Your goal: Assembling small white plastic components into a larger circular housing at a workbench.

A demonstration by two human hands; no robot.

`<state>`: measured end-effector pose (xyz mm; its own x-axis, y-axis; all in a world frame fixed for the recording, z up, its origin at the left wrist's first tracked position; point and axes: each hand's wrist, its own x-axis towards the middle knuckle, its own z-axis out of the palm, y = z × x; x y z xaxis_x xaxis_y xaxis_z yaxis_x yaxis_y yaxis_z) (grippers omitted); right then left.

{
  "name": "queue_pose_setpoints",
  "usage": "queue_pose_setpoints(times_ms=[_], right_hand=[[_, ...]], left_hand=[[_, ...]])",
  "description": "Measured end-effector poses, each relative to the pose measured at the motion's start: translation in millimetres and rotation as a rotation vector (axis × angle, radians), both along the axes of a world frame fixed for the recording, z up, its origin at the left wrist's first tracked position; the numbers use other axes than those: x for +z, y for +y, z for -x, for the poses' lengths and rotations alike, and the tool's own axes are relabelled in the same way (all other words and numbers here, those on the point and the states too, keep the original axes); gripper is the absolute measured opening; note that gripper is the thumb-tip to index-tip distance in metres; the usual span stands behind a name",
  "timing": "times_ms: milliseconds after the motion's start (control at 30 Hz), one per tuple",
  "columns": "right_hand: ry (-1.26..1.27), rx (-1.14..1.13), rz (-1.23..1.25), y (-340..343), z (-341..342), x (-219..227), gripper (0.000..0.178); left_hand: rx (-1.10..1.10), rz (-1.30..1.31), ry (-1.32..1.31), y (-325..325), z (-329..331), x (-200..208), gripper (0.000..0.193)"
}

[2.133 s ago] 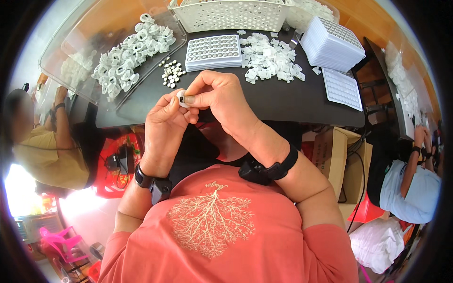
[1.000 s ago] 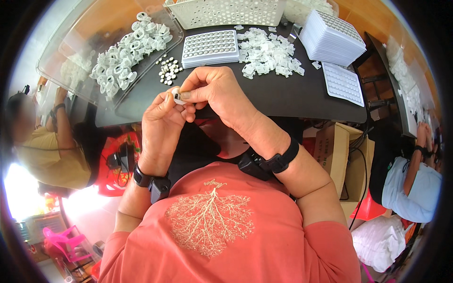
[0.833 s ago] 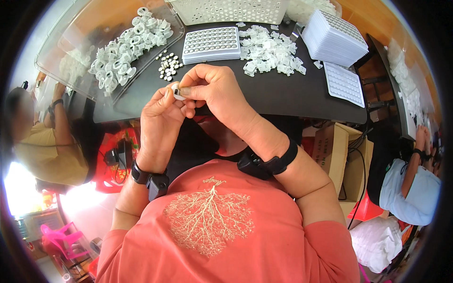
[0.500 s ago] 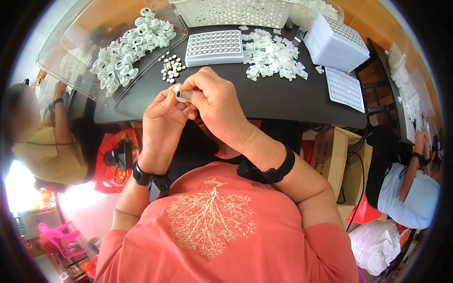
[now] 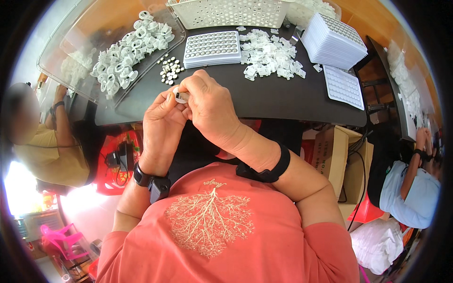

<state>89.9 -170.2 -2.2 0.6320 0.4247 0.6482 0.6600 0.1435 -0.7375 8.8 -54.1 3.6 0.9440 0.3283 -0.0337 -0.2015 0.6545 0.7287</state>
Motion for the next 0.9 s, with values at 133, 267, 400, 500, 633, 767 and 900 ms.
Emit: queue_pose_setpoints(times_ms=[133, 267, 400, 500, 633, 767, 900], right_hand=[[0.268, 0.143, -0.018, -3, 3, 10, 0.007], [0.409, 0.212, -0.038, -8, -1, 15, 0.006], [0.546, 0.3, -0.025, -10, -3, 19, 0.005], [0.227, 0.138, 0.011, -5, -4, 12, 0.004], [0.267, 0.172, 0.027, -9, -6, 16, 0.004], [0.551, 0.334, -0.009, -13, -8, 13, 0.003], [0.56, 0.335, -0.05, -11, -16, 12, 0.002]], left_hand=[[0.011, -0.004, -0.006, 1, 2, 0, 0.026], [0.016, -0.021, 0.028, 0, 1, 0, 0.026], [0.009, -0.034, 0.021, 1, 0, -2, 0.026], [0.04, -0.024, 0.026, -2, -2, -1, 0.027], [0.048, -0.016, 0.053, -1, -4, 1, 0.027], [0.011, -0.065, 0.073, 0, -2, 3, 0.027], [0.006, -0.078, 0.079, -3, -6, 8, 0.027]])
